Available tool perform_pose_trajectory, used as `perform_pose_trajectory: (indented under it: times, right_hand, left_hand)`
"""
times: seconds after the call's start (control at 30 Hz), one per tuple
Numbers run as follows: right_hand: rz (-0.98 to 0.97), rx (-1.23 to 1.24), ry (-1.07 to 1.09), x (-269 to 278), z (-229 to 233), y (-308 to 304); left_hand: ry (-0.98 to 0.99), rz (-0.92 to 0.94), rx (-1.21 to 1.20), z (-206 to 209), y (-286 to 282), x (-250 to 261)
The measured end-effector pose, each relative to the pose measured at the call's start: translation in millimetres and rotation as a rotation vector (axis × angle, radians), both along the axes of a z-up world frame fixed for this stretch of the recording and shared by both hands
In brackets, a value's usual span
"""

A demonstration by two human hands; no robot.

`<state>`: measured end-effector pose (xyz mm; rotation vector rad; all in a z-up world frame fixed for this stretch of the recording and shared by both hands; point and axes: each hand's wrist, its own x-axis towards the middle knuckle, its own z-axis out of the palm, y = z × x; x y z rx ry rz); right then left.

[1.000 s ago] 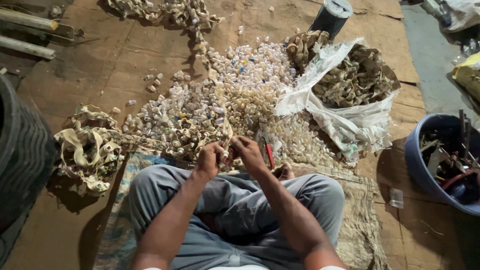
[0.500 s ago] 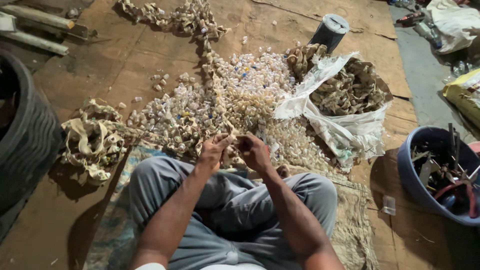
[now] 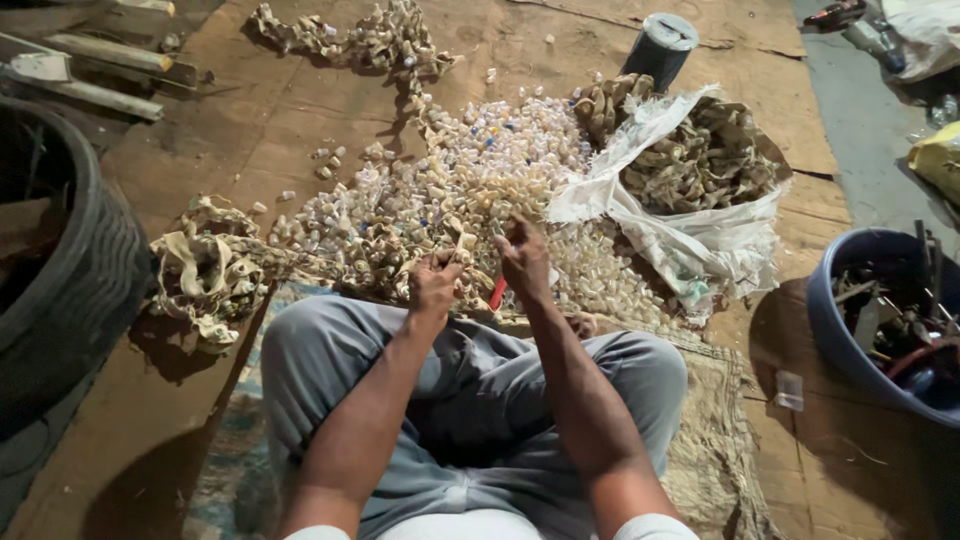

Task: The person sits on the floor and uses red-handled pliers to cut small plastic caps from a long, tangled strip of material. The cut caps are dropped onto a large pile on the floor.

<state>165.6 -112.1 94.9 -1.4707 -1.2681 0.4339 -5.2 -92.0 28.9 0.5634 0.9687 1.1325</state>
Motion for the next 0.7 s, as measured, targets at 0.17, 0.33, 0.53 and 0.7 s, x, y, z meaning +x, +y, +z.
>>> perform_pose_trajectory:
  times: [0.17,0.33,0.53,0.7]
  right_hand:
    - [0.296,-0.352,0.694,7.5,-24.0,-0.3]
    - [0.307,-0.248,0.553,-1.0,-20.7,-9.0]
    - [0.325,-0.256,0.386,-12.7,1.1,-8.9]
    - [0.350,-0.127,0.180,-3.6,20.1,14.7]
  left_hand:
    - [0.058,-0.182,0.368,19.8,-32.5,8.1]
    - [0.114,-0.280,0.057,40.6,-29.1,-15.0]
    - [-0.098,-0.250,0.105,18.2,27.0,-5.1]
    - [-0.025,-0.296,0.102,26.0,65.7,11.1]
